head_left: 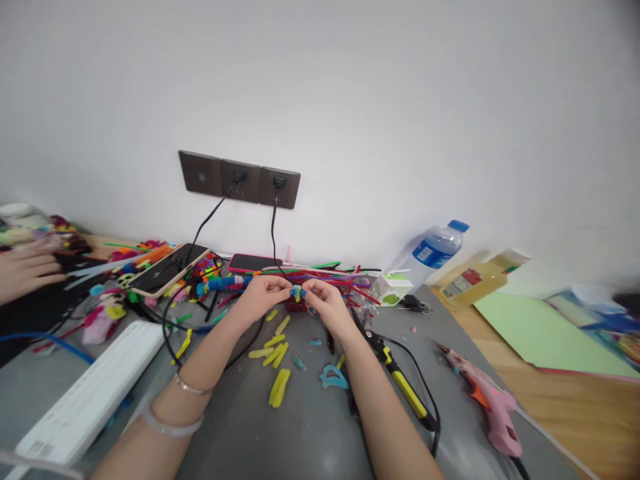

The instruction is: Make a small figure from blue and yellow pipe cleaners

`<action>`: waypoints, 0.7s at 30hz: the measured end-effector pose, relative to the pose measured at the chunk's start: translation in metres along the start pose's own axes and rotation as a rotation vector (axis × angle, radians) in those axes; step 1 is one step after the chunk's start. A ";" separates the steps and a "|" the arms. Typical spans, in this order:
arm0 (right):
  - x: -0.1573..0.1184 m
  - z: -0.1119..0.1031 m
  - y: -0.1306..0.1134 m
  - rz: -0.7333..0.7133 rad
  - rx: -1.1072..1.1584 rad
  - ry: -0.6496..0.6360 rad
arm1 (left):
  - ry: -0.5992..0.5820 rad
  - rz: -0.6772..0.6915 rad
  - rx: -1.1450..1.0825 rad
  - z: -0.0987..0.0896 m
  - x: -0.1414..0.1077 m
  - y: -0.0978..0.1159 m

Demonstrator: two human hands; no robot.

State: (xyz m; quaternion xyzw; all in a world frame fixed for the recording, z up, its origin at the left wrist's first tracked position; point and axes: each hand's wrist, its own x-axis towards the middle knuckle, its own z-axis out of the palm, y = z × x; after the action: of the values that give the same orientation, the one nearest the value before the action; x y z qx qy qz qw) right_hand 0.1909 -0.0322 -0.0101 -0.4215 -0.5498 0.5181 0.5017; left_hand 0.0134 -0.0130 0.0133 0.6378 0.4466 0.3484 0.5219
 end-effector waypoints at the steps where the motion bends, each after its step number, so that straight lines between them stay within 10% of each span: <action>1: 0.000 0.000 0.000 0.001 -0.005 0.002 | 0.000 -0.002 0.001 0.000 0.000 0.000; 21: 0.000 -0.001 0.001 0.004 0.001 -0.010 | -0.013 -0.020 -0.027 0.000 0.000 0.000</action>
State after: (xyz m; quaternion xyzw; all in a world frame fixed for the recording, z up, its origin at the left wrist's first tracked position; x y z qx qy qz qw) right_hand 0.1913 -0.0316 -0.0109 -0.4198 -0.5510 0.5214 0.4983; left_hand 0.0140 -0.0129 0.0133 0.6283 0.4449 0.3451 0.5368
